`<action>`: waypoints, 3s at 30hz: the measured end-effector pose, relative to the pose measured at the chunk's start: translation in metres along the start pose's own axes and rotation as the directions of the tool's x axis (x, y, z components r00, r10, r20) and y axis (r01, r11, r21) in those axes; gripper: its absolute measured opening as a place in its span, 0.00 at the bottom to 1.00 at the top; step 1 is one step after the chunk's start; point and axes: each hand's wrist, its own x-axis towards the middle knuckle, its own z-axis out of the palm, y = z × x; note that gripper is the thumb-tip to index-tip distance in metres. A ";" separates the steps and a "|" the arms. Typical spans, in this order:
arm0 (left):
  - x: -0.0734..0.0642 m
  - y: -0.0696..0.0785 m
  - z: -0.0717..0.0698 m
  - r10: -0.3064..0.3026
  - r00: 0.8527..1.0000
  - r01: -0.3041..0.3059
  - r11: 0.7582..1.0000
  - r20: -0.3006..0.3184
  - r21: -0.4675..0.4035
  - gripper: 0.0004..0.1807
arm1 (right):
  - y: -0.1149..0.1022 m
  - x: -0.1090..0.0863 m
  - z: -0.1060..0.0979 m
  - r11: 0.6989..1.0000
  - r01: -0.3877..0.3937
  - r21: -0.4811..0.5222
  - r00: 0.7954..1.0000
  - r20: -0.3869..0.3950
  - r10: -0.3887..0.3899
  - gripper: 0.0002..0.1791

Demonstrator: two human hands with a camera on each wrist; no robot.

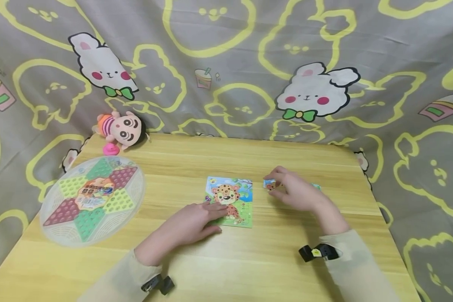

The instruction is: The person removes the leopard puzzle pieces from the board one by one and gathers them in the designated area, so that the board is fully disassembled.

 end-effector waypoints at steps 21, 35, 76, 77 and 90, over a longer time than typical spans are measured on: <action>-0.009 -0.024 0.013 0.021 1.000 -0.022 0.985 -0.009 -0.171 0.25 | -0.045 0.070 0.052 0.985 0.091 0.146 0.982 0.150 -0.113 0.20; -0.005 -0.026 0.016 0.045 0.999 -0.048 0.977 -0.018 -0.206 0.25 | -0.050 0.092 0.086 0.989 0.078 0.126 0.978 0.183 -0.101 0.22; -0.006 -0.025 0.014 0.018 1.000 -0.016 0.973 0.004 -0.230 0.27 | -0.060 0.090 0.096 0.980 -0.029 0.196 0.993 0.117 0.006 0.21; -0.006 -0.025 0.014 0.018 1.000 -0.017 0.973 0.004 -0.229 0.27 | -0.060 0.090 0.095 0.980 -0.024 0.195 0.994 0.112 0.001 0.21; -0.008 -0.025 0.014 0.014 1.000 -0.011 0.975 0.010 -0.224 0.27 | -0.059 0.088 0.095 0.974 -0.020 0.227 0.991 0.134 -0.011 0.17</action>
